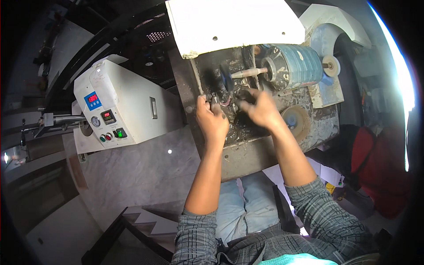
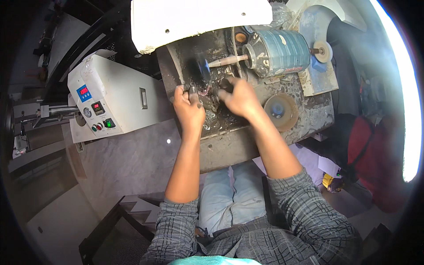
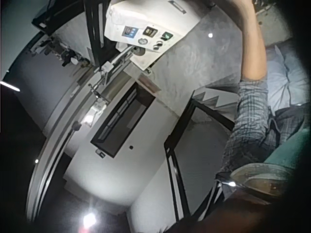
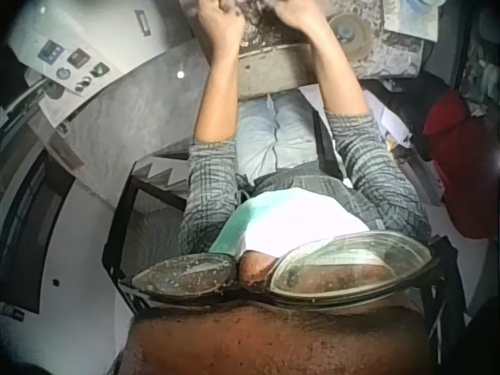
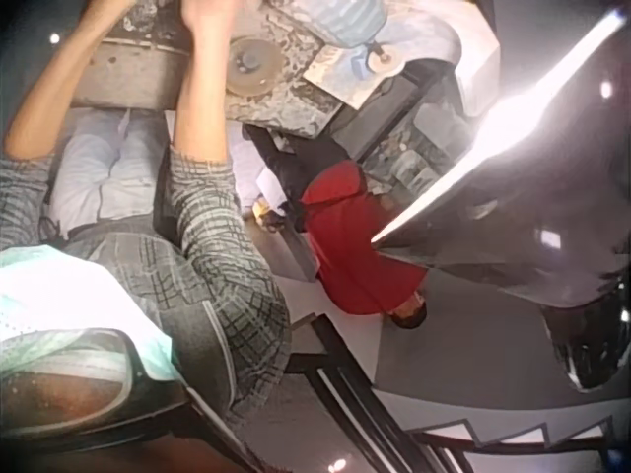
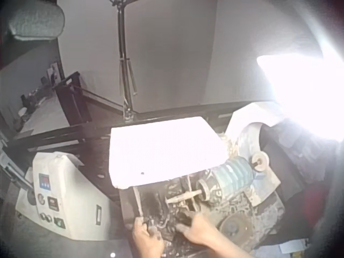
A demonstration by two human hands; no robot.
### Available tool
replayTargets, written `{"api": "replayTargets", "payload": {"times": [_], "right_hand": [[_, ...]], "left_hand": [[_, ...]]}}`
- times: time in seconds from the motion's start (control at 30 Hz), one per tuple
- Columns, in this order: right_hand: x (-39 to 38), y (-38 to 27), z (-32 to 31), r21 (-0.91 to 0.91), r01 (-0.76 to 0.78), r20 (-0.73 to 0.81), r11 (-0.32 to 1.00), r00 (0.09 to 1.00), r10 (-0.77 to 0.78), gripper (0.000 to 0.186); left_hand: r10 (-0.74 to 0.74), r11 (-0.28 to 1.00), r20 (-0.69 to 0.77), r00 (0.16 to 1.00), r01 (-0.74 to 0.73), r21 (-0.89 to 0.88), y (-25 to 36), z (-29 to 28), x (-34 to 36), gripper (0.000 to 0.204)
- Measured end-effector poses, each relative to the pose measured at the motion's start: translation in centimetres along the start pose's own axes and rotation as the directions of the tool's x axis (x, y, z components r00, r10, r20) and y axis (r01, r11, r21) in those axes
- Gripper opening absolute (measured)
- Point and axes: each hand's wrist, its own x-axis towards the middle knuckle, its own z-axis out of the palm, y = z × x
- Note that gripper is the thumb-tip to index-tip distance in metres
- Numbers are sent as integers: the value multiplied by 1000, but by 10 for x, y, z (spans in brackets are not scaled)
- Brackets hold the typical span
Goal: Polishing a dental prosthesis using a bench lathe.
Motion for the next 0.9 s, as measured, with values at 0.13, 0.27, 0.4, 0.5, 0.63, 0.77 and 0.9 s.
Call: {"api": "replayTargets", "payload": {"times": [0.13,0.27,0.4,0.5,0.63,0.77,0.9], "right_hand": [[-50,-7,26,-597,76,89,798,996,-29,44],[-58,2,37,-596,73,108,800,994,-11,20],[-44,3,13,-443,144,222,885,974,-47,14],[-34,2,-19,-211,-61,275,976,954,119,24],[-39,-18,-41,220,-35,158,975,988,0,29],[-28,-36,-37,184,480,27,858,870,-492,37],[-15,-37,-28,-169,514,372,841,824,-428,37]], "left_hand": [[274,938,-13,962,-270,-218,-13,0,-18,39],[288,897,-42,957,-285,-338,-13,2,-25,40],[329,920,-50,943,-332,-210,-19,-4,-23,39],[348,937,5,937,-348,-15,-10,-7,-23,38],[480,867,-4,877,-474,154,-19,-6,-18,37],[423,903,-2,906,-421,86,-18,2,-17,40],[441,897,10,898,-441,34,-14,4,-15,42]]}}
